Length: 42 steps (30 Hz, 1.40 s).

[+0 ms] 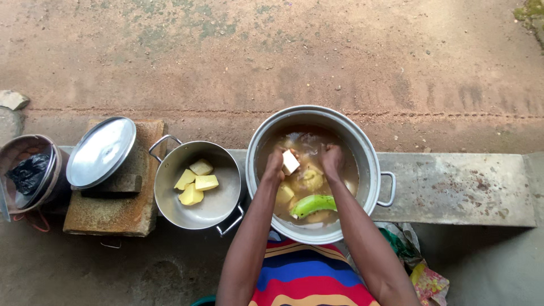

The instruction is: The person washes cut pieces of root vegetables and a plantain in a large pot of water by hand, then transfers the cleaned pieces into a smaller pot.

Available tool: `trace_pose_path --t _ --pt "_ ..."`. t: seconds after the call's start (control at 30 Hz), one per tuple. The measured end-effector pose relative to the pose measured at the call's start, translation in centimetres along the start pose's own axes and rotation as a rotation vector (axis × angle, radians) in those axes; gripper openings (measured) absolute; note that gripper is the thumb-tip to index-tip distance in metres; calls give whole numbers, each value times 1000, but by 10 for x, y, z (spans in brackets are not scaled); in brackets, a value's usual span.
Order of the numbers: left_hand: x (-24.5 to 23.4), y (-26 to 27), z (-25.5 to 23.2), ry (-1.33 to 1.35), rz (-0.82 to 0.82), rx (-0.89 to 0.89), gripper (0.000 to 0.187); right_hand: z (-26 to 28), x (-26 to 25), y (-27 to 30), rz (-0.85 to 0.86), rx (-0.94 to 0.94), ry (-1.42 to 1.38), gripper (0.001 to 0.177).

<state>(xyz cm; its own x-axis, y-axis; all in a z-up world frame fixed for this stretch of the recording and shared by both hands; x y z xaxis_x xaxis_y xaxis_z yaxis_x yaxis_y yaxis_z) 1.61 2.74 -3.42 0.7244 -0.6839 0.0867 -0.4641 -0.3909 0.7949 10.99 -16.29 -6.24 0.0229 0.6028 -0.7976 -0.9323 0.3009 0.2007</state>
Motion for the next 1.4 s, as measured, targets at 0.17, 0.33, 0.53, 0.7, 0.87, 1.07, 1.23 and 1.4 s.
trace_pose_path --t 0.17,0.33,0.53,0.7,0.87,1.07,1.23,1.4 --pt "1 -31 15 220 54 -143 36 43 -5 42 563 150 -728 35" --pt "9 -86 46 368 299 -195 27 96 -66 100 507 -535 -161 33" --pt "17 -69 36 335 402 -42 25 123 -94 124 120 -1112 34 53" --pt "15 -22 22 250 213 -96 27 100 -66 73 188 -693 -205 39" --pt "27 28 1 207 325 -122 36 72 -45 37 214 -59 -673 22" --pt "32 24 -3 86 442 25 43 43 -6 14 170 161 -685 19" --pt "14 0 2 48 220 8 43 23 18 1 111 109 -646 17" --pt "-6 14 -10 85 -19 25 67 39 13 2 417 233 -463 24"
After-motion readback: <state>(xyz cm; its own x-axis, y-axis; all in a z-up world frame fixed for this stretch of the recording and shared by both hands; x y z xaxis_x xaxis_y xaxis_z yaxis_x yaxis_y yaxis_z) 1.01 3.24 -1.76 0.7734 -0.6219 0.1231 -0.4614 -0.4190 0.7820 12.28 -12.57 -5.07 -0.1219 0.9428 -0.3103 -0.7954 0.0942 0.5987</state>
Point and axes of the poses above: each hand's wrist, its own y-axis away from the middle knuckle, its own x-axis out of the palm, z = x × y, the point moved 5 cm from there along -y, towards the middle knuckle, and after that the axes turned 14 degrees about -z, right-handed, at the moved point
